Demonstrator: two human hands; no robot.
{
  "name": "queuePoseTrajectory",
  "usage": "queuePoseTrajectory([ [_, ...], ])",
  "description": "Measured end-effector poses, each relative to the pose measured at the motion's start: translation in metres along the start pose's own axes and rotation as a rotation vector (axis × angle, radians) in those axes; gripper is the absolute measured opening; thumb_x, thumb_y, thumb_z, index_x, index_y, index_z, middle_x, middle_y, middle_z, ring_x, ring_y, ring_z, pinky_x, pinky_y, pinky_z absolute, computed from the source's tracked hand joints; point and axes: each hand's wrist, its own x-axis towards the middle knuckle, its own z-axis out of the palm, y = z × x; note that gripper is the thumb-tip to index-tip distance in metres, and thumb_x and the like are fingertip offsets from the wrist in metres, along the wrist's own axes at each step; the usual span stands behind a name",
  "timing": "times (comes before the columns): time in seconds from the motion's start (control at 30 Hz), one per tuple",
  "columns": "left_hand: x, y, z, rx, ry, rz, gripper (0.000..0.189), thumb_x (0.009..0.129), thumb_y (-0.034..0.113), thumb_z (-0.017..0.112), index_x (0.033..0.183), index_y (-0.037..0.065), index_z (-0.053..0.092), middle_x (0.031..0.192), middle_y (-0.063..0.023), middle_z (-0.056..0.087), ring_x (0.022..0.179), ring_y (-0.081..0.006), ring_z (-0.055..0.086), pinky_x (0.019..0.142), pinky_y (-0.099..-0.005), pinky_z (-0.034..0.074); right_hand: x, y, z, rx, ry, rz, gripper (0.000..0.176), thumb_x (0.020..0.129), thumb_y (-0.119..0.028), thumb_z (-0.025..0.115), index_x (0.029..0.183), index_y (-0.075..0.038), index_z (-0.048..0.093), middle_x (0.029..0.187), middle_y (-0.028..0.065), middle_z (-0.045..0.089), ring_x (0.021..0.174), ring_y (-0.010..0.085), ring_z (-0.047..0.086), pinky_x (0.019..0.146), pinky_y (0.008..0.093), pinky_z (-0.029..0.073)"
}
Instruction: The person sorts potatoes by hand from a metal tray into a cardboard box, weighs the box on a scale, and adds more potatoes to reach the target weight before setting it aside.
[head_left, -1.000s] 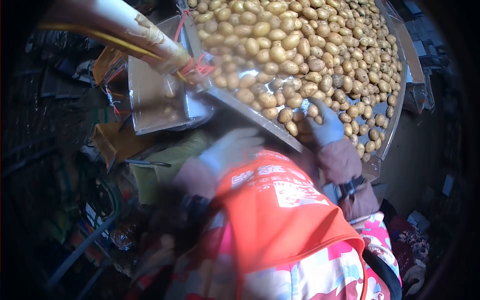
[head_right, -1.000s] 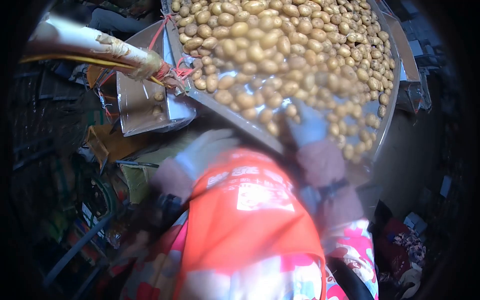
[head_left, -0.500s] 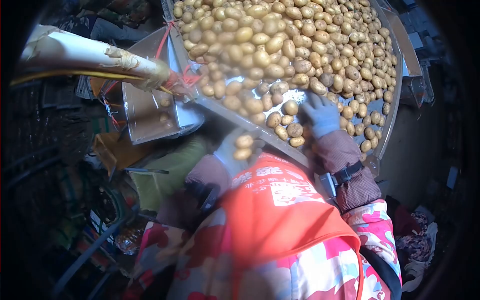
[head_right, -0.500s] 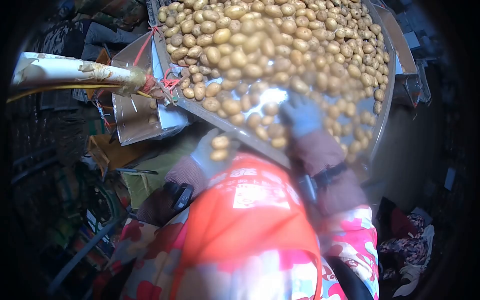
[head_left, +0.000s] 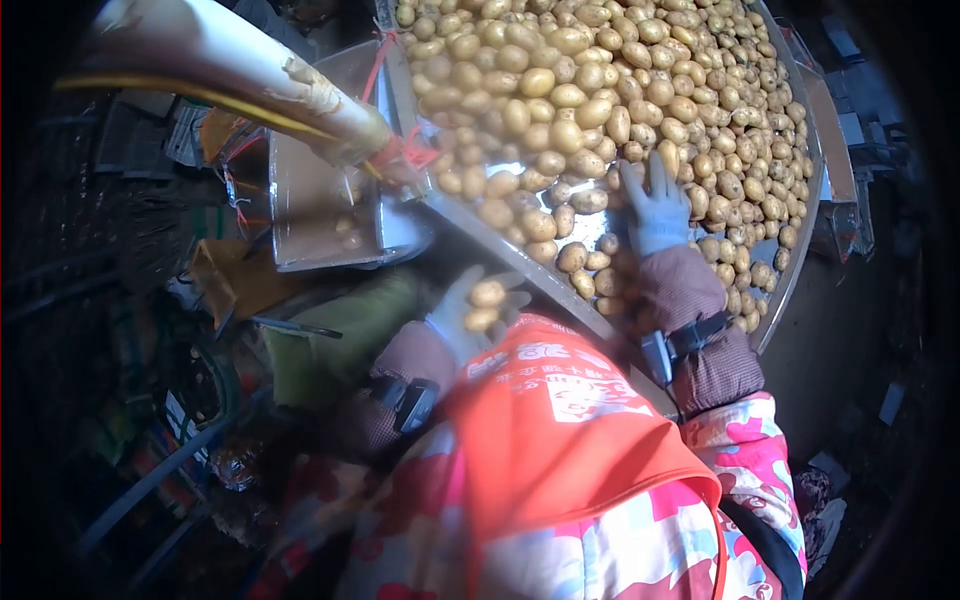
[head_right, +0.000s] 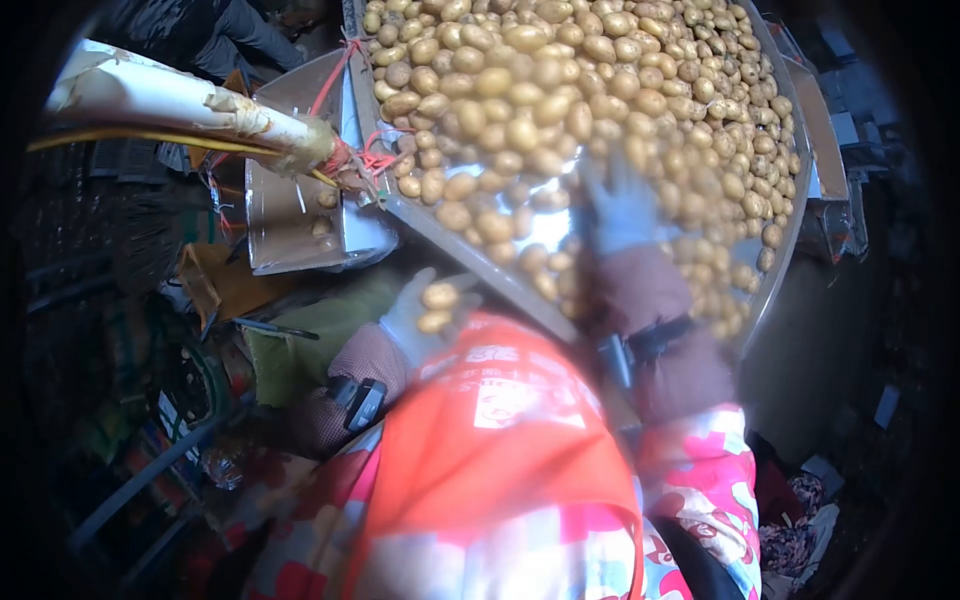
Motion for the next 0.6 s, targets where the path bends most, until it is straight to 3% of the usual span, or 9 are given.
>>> queuePoseTrajectory([
  [0.2, -0.008, 0.012, 0.012, -0.091, -0.094, -0.031, 0.061, 0.100, 0.055, 0.050, 0.137, 0.007, 0.056, 0.118, -0.0107, 0.065, 0.092, -0.0163, 0.067, 0.059, -0.0244, 0.054, -0.039, -0.019, -0.011, 0.026, -0.131, 0.087, 0.058, 0.077, -0.005, 0.066, 0.130, -0.030, 0.059, 0.145, 0.0170, 0.046, 0.101, 0.0370, 0.064, 0.080, 0.0467, 0.056],
  [0.27, -0.012, 0.013, 0.032, -0.122, -0.076, -0.013, 0.054, 0.101, 0.047, 0.052, 0.132, 0.004, 0.059, 0.120, -0.0125, 0.066, 0.095, -0.0175, 0.066, 0.066, -0.0245, 0.055, -0.050, -0.028, -0.008, 0.063, -0.261, 0.187, 0.055, 0.079, -0.004, 0.064, 0.128, -0.029, 0.060, 0.147, 0.0166, 0.044, 0.099, 0.0368, 0.065, 0.079, 0.0460, 0.056],
  [0.4, 0.007, 0.001, 0.054, 0.043, -0.099, 0.142, 0.047, 0.102, 0.037, 0.050, 0.128, -0.001, 0.059, 0.124, -0.0141, 0.065, 0.104, -0.0239, 0.066, 0.082, -0.0281, 0.058, -0.051, -0.031, -0.024, 0.172, -0.214, 0.174, 0.052, 0.081, -0.003, 0.061, 0.126, -0.028, 0.060, 0.148, 0.0175, 0.043, 0.098, 0.0370, 0.065, 0.079, 0.0463, 0.056],
  [0.47, 0.026, -0.004, 0.053, -0.087, -0.228, 0.046, 0.047, 0.102, 0.035, 0.048, 0.130, -0.002, 0.057, 0.127, -0.0143, 0.064, 0.109, -0.0268, 0.065, 0.089, -0.0315, 0.058, -0.048, -0.031, -0.036, 0.266, -0.318, 0.262, 0.056, 0.078, 0.000, 0.066, 0.128, -0.026, 0.060, 0.153, 0.0186, 0.040, 0.116, 0.0386, 0.061, 0.090, 0.0417, 0.056],
  [0.53, 0.034, -0.007, 0.052, -0.219, -0.393, -0.084, 0.047, 0.102, 0.033, 0.048, 0.132, -0.002, 0.054, 0.128, -0.0147, 0.064, 0.112, -0.0288, 0.065, 0.093, -0.0357, 0.057, -0.056, -0.024, -0.030, 0.402, -0.209, 0.259, 0.059, 0.077, 0.002, 0.069, 0.129, -0.025, 0.061, 0.156, 0.0192, 0.037, 0.127, 0.0388, 0.056, 0.098, 0.0387, 0.054],
  [0.57, 0.038, -0.007, 0.051, -0.280, -0.499, -0.163, 0.047, 0.102, 0.032, 0.048, 0.133, -0.002, 0.053, 0.128, -0.0149, 0.064, 0.113, -0.0293, 0.064, 0.094, -0.0381, 0.056, -0.064, -0.022, -0.030, 0.555, -0.215, 0.422, 0.061, 0.078, 0.003, 0.072, 0.133, -0.020, 0.061, 0.159, 0.0190, 0.034, 0.139, 0.0358, 0.047, 0.105, 0.0349, 0.050],
  [0.6, 0.042, -0.007, 0.051, -0.260, -0.505, -0.161, 0.048, 0.102, 0.033, 0.048, 0.134, -0.002, 0.052, 0.129, -0.0152, 0.063, 0.114, -0.0301, 0.064, 0.096, -0.0409, 0.056, -0.069, -0.019, -0.029, 0.599, -0.150, 0.469, 0.060, 0.080, 0.002, 0.071, 0.135, -0.019, 0.060, 0.160, 0.0182, 0.033, 0.139, 0.0343, 0.047, 0.105, 0.0344, 0.049],
])
